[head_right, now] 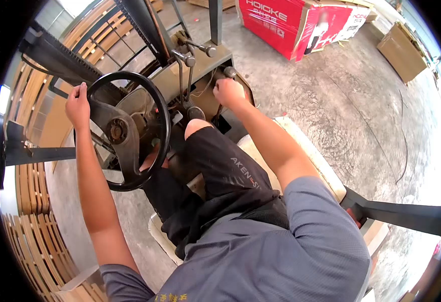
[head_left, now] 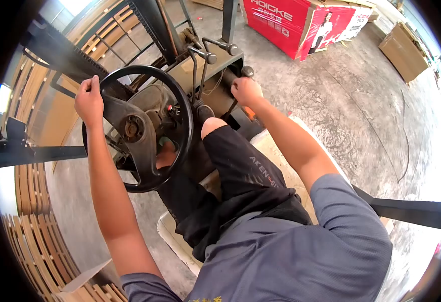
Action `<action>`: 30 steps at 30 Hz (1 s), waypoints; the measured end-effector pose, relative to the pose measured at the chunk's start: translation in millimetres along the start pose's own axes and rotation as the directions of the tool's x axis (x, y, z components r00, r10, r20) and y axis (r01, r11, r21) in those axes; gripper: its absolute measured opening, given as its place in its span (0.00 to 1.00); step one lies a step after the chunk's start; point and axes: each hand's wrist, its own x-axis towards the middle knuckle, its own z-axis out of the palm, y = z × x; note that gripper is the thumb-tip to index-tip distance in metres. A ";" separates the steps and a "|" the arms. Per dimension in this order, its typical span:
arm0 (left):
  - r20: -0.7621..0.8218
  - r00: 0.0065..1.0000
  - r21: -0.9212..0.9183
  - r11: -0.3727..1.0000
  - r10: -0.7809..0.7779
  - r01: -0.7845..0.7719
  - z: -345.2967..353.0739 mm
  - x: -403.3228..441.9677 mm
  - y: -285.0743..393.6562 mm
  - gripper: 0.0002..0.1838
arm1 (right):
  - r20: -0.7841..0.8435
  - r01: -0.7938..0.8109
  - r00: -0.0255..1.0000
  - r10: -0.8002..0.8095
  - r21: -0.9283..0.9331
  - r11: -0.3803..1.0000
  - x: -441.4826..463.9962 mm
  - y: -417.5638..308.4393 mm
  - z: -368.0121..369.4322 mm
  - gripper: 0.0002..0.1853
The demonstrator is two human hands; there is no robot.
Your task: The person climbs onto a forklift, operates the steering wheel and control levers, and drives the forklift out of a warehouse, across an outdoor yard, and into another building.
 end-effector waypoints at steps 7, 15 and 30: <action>0.018 1.000 -0.027 1.000 -0.010 0.011 2.6 -7.0 -2.8 0.18 | 0.333 -0.146 0.913 0.234 -0.270 0.952 21.2 -8.4 -8.4 0.15; -0.022 0.999 -0.008 0.999 -0.043 0.042 -16.7 -0.2 -6.6 0.19 | 0.126 0.006 0.992 -0.032 0.203 0.979 -178.0 69.7 -39.3 0.13; -0.025 1.000 -0.056 0.998 0.002 -0.003 -13.3 -4.4 6.0 0.18 | -0.110 -0.097 0.987 0.118 0.180 0.979 50.5 -6.4 -19.4 0.56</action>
